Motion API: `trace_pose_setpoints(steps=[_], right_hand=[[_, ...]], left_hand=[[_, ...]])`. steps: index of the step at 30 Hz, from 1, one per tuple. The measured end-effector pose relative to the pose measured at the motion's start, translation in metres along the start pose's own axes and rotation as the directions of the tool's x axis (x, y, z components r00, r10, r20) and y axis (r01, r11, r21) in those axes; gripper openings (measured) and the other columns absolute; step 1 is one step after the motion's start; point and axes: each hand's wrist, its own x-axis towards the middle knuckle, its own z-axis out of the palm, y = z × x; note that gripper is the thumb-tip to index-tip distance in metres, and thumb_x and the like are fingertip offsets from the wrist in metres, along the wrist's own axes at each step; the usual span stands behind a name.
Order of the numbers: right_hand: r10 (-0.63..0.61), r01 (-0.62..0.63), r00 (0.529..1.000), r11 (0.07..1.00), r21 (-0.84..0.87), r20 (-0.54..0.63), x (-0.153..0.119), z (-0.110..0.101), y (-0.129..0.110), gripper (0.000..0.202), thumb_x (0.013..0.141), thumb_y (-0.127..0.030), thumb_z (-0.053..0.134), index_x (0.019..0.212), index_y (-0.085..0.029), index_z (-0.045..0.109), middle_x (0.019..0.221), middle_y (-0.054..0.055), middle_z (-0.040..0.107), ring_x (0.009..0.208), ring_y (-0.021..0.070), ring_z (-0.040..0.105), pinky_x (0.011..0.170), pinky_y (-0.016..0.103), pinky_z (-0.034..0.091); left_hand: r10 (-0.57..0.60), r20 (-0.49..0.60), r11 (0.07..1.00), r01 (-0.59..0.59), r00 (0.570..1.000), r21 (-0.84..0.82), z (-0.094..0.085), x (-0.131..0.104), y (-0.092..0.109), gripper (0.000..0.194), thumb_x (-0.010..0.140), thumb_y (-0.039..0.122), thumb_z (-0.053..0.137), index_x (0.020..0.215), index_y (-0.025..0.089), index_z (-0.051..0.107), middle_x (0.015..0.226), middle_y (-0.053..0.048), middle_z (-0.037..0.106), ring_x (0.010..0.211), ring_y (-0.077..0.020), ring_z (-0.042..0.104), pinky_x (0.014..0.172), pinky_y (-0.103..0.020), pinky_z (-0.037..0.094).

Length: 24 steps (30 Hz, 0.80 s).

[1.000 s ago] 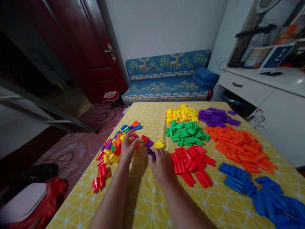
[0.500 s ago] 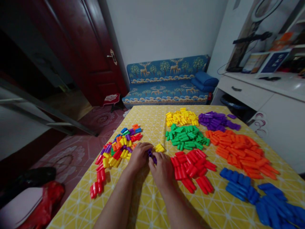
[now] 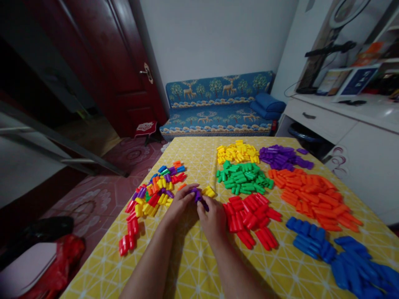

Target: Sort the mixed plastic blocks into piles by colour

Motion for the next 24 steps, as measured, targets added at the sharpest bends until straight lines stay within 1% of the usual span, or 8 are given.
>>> trace_pose_setpoints(steps=[3, 8, 12, 16, 18, 20, 22, 24], right_hand=[[-0.030, 0.030, 1.000, 0.999, 0.012, -0.005, 0.0005, 0.0001, 0.0006, 0.026, 0.092, -0.030, 0.048, 0.101, -0.019, 0.069, 0.097, 0.009, 0.074, 0.087, 0.0215, 0.067, 0.079, 0.031, 0.049], [-0.038, 0.039, 0.999, 0.999, 0.035, -0.032, 0.0007, 0.0011, 0.0015, 0.027, 0.087, -0.025, 0.053, 0.109, -0.018, 0.067, 0.101, 0.009, 0.073, 0.092, 0.0227, 0.067, 0.083, 0.034, 0.051], [-0.066, 0.070, 0.997, 0.993, 0.099, -0.045, 0.0007, 0.0027, 0.0044, 0.034, 0.086, -0.024, 0.054, 0.119, -0.020, 0.064, 0.108, 0.009, 0.072, 0.098, 0.0228, 0.067, 0.087, 0.036, 0.052], [-0.049, 0.069, 0.995, 0.965, 0.254, -0.084, 0.0011, 0.0035, 0.0061, 0.034, 0.089, -0.024, 0.050, 0.120, -0.020, 0.063, 0.113, 0.009, 0.071, 0.102, 0.0226, 0.066, 0.090, 0.037, 0.052], [0.012, 0.021, 0.997, 0.919, 0.393, -0.082, 0.0017, 0.0036, 0.0055, 0.032, 0.089, -0.024, 0.049, 0.117, -0.020, 0.062, 0.110, 0.008, 0.072, 0.098, 0.0213, 0.068, 0.085, 0.034, 0.054], [0.083, -0.041, 0.995, 0.863, 0.503, -0.063, 0.0023, 0.0039, 0.0048, 0.029, 0.089, -0.025, 0.050, 0.116, -0.019, 0.061, 0.102, 0.008, 0.073, 0.090, 0.0203, 0.070, 0.078, 0.031, 0.056], [0.118, -0.077, 0.992, 0.832, 0.550, -0.040, 0.0027, 0.0045, 0.0048, 0.030, 0.089, -0.028, 0.052, 0.116, -0.018, 0.060, 0.096, 0.007, 0.074, 0.084, 0.0200, 0.071, 0.074, 0.031, 0.057], [0.114, -0.081, 0.993, 0.838, 0.540, -0.027, 0.0026, 0.0055, 0.0061, 0.033, 0.089, -0.029, 0.052, 0.119, -0.017, 0.060, 0.094, 0.007, 0.074, 0.082, 0.0199, 0.071, 0.075, 0.031, 0.057]], left_hand=[[-0.084, 0.005, 0.995, 0.084, 0.996, -0.046, -0.0021, 0.0000, -0.0046, 0.041, 0.075, 0.027, 0.076, 0.115, 0.019, 0.068, 0.107, -0.011, 0.071, 0.090, -0.0200, 0.067, 0.077, -0.031, 0.052], [-0.064, 0.095, 0.997, 0.068, 0.993, -0.035, -0.0041, -0.0028, -0.0028, 0.056, 0.069, 0.027, 0.082, 0.122, 0.021, 0.065, 0.122, -0.013, 0.066, 0.105, -0.0247, 0.065, 0.092, -0.037, 0.049], [-0.101, 0.141, 0.990, 0.113, 0.985, -0.082, -0.0056, -0.0047, -0.0014, 0.053, 0.073, 0.028, 0.080, 0.123, 0.021, 0.066, 0.127, -0.013, 0.064, 0.106, -0.0244, 0.065, 0.094, -0.038, 0.048], [-0.084, 0.080, 0.983, 0.096, 0.993, -0.154, -0.0057, -0.0040, -0.0011, 0.051, 0.070, 0.026, 0.082, 0.119, 0.020, 0.068, 0.117, -0.011, 0.069, 0.094, -0.0209, 0.068, 0.087, -0.034, 0.051], [-0.083, 0.050, 0.985, 0.089, 0.995, -0.146, -0.0053, -0.0032, -0.0006, 0.050, 0.068, 0.027, 0.083, 0.116, 0.019, 0.069, 0.108, -0.010, 0.072, 0.085, -0.0185, 0.068, 0.082, -0.033, 0.052], [-0.092, 0.055, 0.988, 0.098, 0.994, -0.119, -0.0049, -0.0026, 0.0003, 0.050, 0.067, 0.029, 0.084, 0.114, 0.018, 0.070, 0.102, -0.010, 0.073, 0.078, -0.0167, 0.068, 0.080, -0.032, 0.052], [-0.099, 0.077, 0.991, 0.106, 0.992, -0.086, -0.0048, -0.0025, 0.0016, 0.050, 0.067, 0.032, 0.085, 0.113, 0.016, 0.071, 0.098, -0.011, 0.074, 0.074, -0.0167, 0.068, 0.079, -0.033, 0.052], [-0.102, 0.091, 0.993, 0.108, 0.991, -0.056, -0.0052, -0.0028, 0.0028, 0.049, 0.067, 0.034, 0.084, 0.111, 0.015, 0.072, 0.098, -0.012, 0.074, 0.075, -0.0179, 0.068, 0.079, -0.034, 0.052]])
